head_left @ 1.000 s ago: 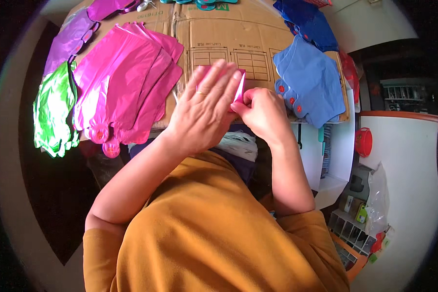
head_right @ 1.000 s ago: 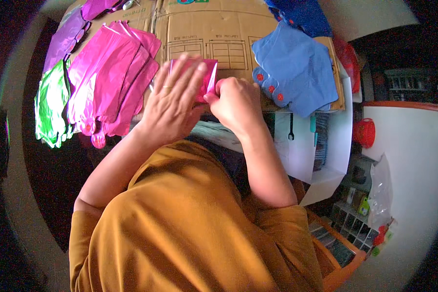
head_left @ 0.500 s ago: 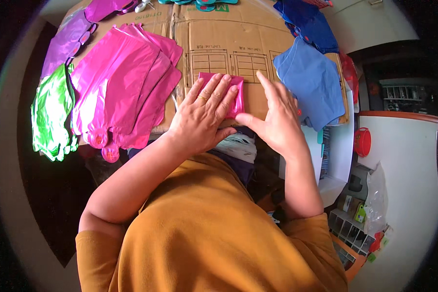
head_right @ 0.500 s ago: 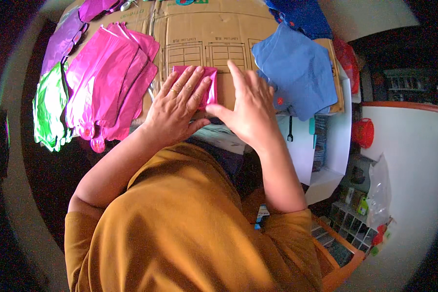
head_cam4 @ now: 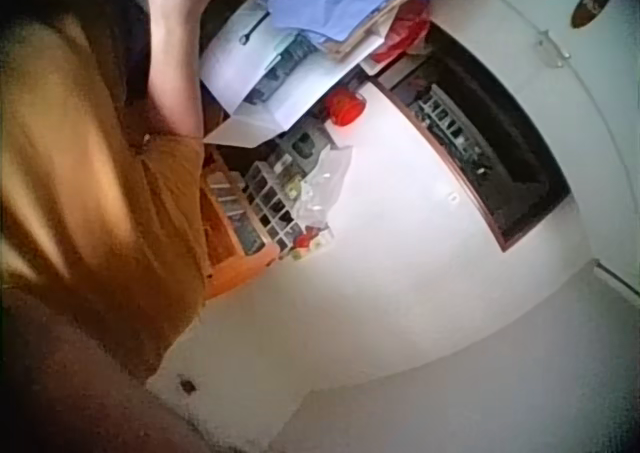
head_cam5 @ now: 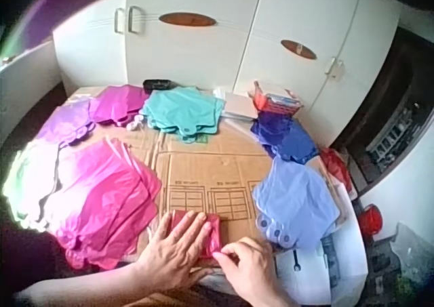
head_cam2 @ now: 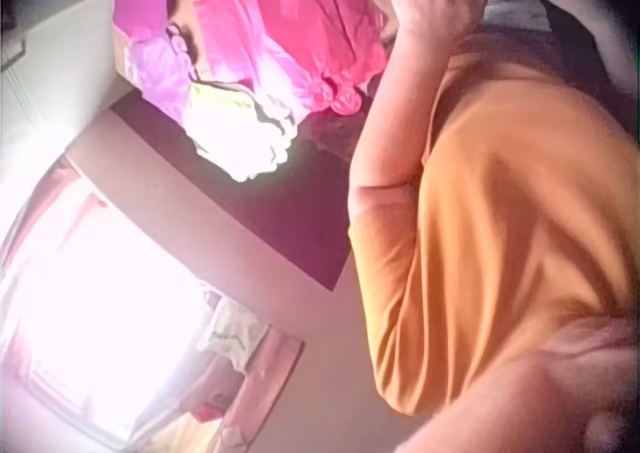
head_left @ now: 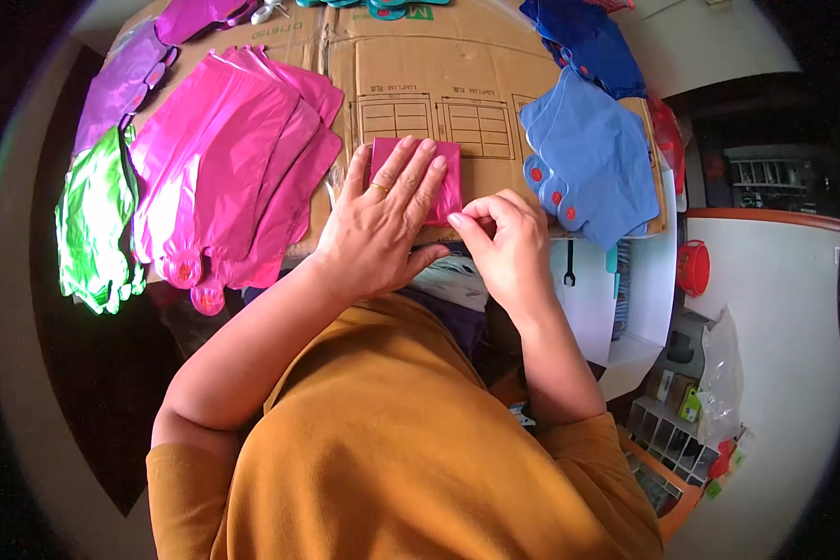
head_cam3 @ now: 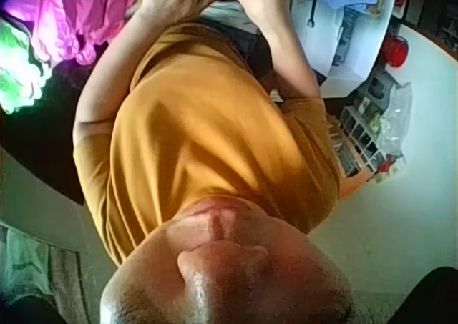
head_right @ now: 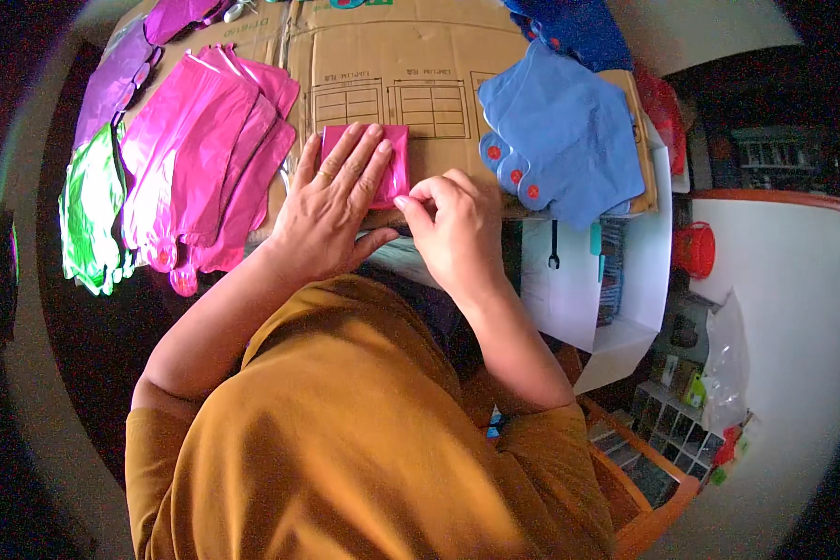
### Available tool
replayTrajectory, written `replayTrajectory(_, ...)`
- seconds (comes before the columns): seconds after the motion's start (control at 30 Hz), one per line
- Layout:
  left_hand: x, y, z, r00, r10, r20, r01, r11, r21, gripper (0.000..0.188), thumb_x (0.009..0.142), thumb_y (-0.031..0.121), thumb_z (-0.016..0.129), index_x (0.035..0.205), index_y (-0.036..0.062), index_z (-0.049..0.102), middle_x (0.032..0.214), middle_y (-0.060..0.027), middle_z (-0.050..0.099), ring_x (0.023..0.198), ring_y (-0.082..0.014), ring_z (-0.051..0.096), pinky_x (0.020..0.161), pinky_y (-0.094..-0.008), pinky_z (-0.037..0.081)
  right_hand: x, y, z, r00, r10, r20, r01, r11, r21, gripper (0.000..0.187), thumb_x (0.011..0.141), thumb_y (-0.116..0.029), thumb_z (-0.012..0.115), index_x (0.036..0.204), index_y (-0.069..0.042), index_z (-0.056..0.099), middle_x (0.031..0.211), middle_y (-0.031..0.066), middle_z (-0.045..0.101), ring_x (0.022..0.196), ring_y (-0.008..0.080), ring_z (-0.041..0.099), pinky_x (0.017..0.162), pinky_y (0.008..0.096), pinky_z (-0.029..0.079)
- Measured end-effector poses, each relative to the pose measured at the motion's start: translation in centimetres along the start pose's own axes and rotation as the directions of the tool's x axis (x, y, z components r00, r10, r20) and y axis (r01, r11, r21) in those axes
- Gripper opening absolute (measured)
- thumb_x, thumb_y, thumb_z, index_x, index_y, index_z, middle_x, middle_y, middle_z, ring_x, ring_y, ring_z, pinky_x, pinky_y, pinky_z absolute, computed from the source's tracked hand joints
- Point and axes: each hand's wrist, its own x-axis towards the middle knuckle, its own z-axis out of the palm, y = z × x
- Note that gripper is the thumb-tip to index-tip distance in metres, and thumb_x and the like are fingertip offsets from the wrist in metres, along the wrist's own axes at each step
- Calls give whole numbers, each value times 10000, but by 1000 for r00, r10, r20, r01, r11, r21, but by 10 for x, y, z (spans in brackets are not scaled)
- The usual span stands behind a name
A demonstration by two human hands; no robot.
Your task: Folding colorful foil balloons and placing them into individual packaging envelopes.
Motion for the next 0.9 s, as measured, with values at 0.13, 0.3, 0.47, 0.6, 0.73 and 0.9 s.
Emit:
replayTrajectory(0.13, -1, 0, 3, 1000, -15, 7, 15, 1000, -3, 920, 911, 596, 562, 1554, -2, 287, 1624, -182, 278, 1523, -336, 221, 1210, -579, 174, -1, 1, 1, 991, -133, 10, 134, 983, -129, 127, 837, -167, 751, 807, -63, 683, 809, 109, 639, 812, 341, 613, 760, 462, 438)
replayTrajectory(0.3, -1, 0, 5, 1000, -16, 14, 16, 1000, 7, 897, 927, 581, 551, 1552, -7, 289, 1622, -195, 277, 1522, -337, 225, 1213, -563, 182, 1, 2, -1, 989, -139, 44, 144, 978, -154, 113, 847, -163, 735, 813, -65, 687, 803, 105, 634, 809, 339, 608, 768, 461, 432)
replayTrajectory(0.47, 0, 0, 4, 1000, -9, 19, 9, 1000, 21, 871, 942, 588, 525, 1547, -1, 309, 1625, -181, 280, 1522, -325, 230, 1217, -557, 174, 8, -2, -8, 987, -56, 150, 73, 991, -108, 134, 852, -160, 733, 808, -38, 701, 796, 123, 645, 783, 335, 634, 736, 451, 472)
replayTrajectory(0.6, -2, 0, 4, 1000, -11, 24, 10, 1000, 20, 857, 954, 604, 491, 1543, 4, 324, 1629, -168, 280, 1525, -315, 227, 1223, -550, 164, 25, -9, -21, 968, 1, 251, 31, 992, -125, 155, 859, -164, 724, 818, -14, 716, 808, 145, 660, 767, 333, 654, 719, 428, 504)
replayTrajectory(0.73, -1, 0, 4, 999, -9, 30, 8, 999, 35, 884, 945, 632, 481, 1543, 0, 323, 1632, -168, 274, 1529, -312, 216, 1228, -547, 152, 39, -10, -20, 954, -277, 117, 298, 920, -254, 274, 867, -228, 723, 1092, -74, 700, 1044, 143, 662, 950, 333, 632, 872, 455, 491)
replayTrajectory(0.9, -2, -1, 1, 999, -8, 36, 10, 997, -72, 955, 886, 584, 602, 1555, -12, 272, 1646, -180, 234, 1539, -330, 188, 1231, -543, 141, 24, 10, -3, 842, -483, 240, 539, 763, -356, 636, 861, -279, 735, 1411, -47, 519, 1435, 140, 513, 1298, 310, 482, 1076, 466, 382)
